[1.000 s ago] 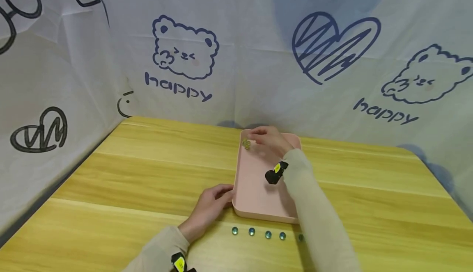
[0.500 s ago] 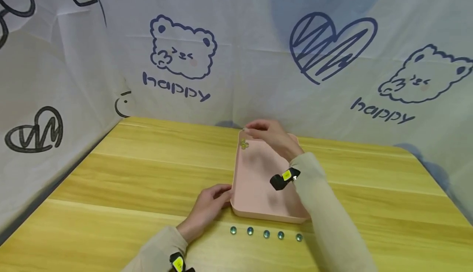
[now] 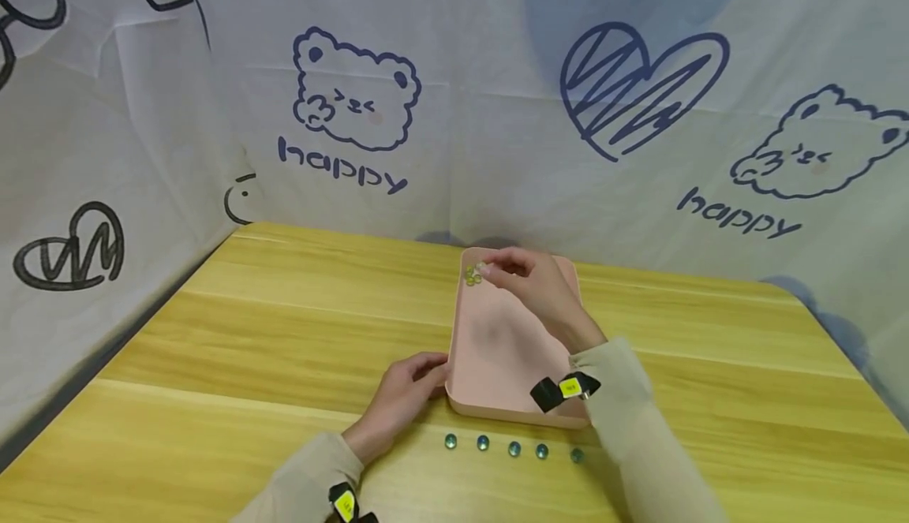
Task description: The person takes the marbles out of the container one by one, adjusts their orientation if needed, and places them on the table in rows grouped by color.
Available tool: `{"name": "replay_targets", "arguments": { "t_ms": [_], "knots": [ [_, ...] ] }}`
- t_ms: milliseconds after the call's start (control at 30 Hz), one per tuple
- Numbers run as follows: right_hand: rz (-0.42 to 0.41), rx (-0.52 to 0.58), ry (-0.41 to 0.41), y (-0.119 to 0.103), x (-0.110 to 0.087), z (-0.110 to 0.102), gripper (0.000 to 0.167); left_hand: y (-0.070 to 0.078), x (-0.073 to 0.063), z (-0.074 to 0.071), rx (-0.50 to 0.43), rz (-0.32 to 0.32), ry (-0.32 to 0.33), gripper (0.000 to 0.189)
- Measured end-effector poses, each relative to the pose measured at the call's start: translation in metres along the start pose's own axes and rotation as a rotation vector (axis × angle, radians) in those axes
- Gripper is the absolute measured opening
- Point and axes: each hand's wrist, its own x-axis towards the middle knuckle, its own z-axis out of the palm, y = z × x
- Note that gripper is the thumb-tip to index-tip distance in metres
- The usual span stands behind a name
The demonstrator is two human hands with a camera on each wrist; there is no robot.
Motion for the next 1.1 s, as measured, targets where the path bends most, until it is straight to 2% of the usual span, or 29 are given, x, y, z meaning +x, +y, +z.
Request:
{"name": "replay_targets", "arguments": {
  "t_ms": [167,300,533,800,1100],
  "knots": [
    [-0.021,-0.038,0.069,0.009,-0.007,0.0,0.021,-0.001,0.0,0.001,-0.018,-0.012,-0.009,0.033],
    [-0.052,-0.028,0.083,0.012,-0.009,-0.001,0.02,-0.002,0.0,0.001,-0.029,-0.008,-0.01,0.034],
    [-0.083,-0.034,0.059,0.012,-0.011,-0.001,0.019,-0.002,-0.001,0.001,-0.034,-0.016,-0.006,0.034],
    [0.026,-0.041,-0.024,0.014,-0.02,0.005,0.02,0.001,-0.002,0.001,-0.046,-0.021,-0.008,0.034],
    [-0.038,-0.022,-0.058,0.012,-0.028,0.01,0.019,0.004,-0.001,0.001,-0.028,-0.02,-0.012,0.035]
  ]
}}
